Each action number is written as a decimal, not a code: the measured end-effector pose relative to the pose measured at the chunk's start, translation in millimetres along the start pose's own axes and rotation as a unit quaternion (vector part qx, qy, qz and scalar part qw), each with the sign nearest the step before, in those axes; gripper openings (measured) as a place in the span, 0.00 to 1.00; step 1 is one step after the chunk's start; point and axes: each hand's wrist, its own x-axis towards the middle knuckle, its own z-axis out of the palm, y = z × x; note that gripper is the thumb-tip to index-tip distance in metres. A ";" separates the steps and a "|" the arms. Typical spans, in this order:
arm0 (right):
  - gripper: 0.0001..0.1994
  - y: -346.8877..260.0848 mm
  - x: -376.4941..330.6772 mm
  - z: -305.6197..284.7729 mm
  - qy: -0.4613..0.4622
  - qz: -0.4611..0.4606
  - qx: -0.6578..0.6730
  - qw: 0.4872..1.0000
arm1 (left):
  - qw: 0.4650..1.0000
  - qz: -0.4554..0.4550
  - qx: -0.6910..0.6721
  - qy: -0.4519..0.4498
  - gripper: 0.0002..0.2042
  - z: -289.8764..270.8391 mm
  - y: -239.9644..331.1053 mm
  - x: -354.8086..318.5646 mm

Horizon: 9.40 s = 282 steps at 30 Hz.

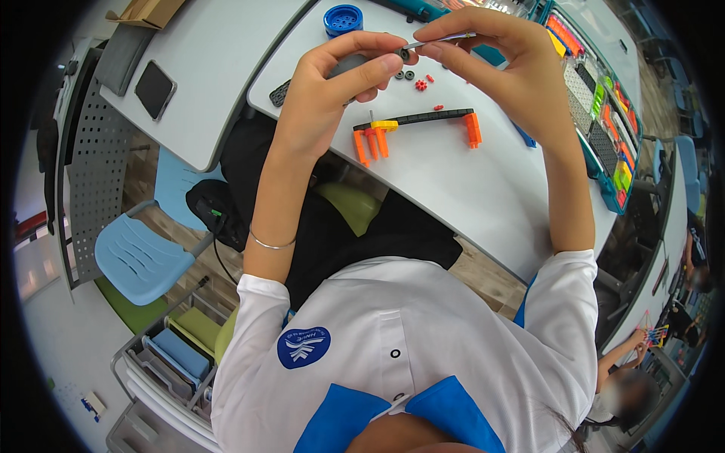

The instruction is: The person assembles colorful plastic building blocks on a white table. They connect various pieces including a black chain, red and yellow connectors, and a grey circular component, using a screwdriver to secure parts.

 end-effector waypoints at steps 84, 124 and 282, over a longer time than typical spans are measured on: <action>0.06 1.2 -16.2 59.1 0.060 -0.042 -0.045 0.996 | 0.982 -0.009 -0.068 0.177 0.20 20.3 -3.9 -36.9; 0.13 34.5 -16.2 65.1 -0.029 0.222 0.465 0.857 | 0.918 0.234 0.218 0.233 0.09 10.0 2.9 -41.2; 0.08 32.3 -11.8 55.0 -0.148 -0.014 0.102 0.984 | 0.988 -0.041 -0.149 0.021 0.35 17.6 1.6 -73.5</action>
